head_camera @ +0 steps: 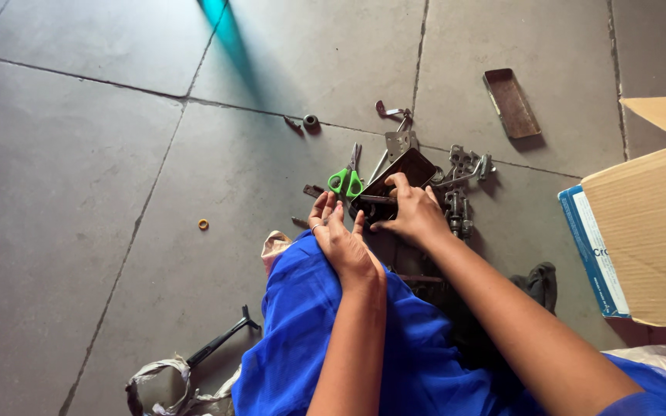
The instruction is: The person sits on a tiled floor and wipes various metal tools with a dark cloth, then places them into a cardboard box. The person handles wrenches, sockets, and other hardware parts one by one.
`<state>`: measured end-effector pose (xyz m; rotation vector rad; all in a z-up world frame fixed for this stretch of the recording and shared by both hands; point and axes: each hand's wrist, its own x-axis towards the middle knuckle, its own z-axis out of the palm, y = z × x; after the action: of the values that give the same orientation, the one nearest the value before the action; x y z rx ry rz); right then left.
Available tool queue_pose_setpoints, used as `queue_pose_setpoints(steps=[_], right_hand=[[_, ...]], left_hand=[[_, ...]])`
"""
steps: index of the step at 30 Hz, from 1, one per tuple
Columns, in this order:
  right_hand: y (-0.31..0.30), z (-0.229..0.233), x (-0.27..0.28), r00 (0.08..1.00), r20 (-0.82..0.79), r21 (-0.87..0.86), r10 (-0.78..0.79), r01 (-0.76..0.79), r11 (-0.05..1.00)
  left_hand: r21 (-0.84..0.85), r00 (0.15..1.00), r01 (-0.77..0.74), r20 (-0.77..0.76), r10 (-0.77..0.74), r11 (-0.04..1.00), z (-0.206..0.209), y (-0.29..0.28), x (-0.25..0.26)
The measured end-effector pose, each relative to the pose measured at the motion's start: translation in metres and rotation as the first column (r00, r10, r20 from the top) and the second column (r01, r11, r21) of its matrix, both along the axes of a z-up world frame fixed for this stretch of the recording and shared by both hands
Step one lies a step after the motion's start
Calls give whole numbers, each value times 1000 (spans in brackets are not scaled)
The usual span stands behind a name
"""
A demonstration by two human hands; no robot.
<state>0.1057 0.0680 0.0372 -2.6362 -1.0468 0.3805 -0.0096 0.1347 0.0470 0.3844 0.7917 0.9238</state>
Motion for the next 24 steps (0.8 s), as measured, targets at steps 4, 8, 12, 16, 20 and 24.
queue_pose_setpoints(steps=[4, 8, 12, 16, 20, 24], right_hand=[[-10, -1, 0, 998, -40, 139, 56, -50, 989], [-32, 13, 3, 983, 56, 415, 173, -181, 892], [-103, 31, 7, 997, 77, 663, 12, -60, 746], [-234, 72, 34, 968, -244, 917, -52, 248, 311], [-376, 116, 49, 730, 392, 682, -559, 177, 709], [-441, 94, 60, 644, 552, 375, -529, 376, 848]], left_hand=[[-1, 1000, -5, -3, 5, 1000, -7, -2, 1], [26, 1000, 5, -10, -5, 1000, -14, 0, 1], [53, 1000, 14, 22, -15, 999, -13, 0, -4], [173, 992, 120, 9, -123, 978, -3, -12, -6], [393, 949, 314, -152, -276, 864, 13, -44, -3], [643, 874, 482, -399, -277, 596, 33, -93, -1]])
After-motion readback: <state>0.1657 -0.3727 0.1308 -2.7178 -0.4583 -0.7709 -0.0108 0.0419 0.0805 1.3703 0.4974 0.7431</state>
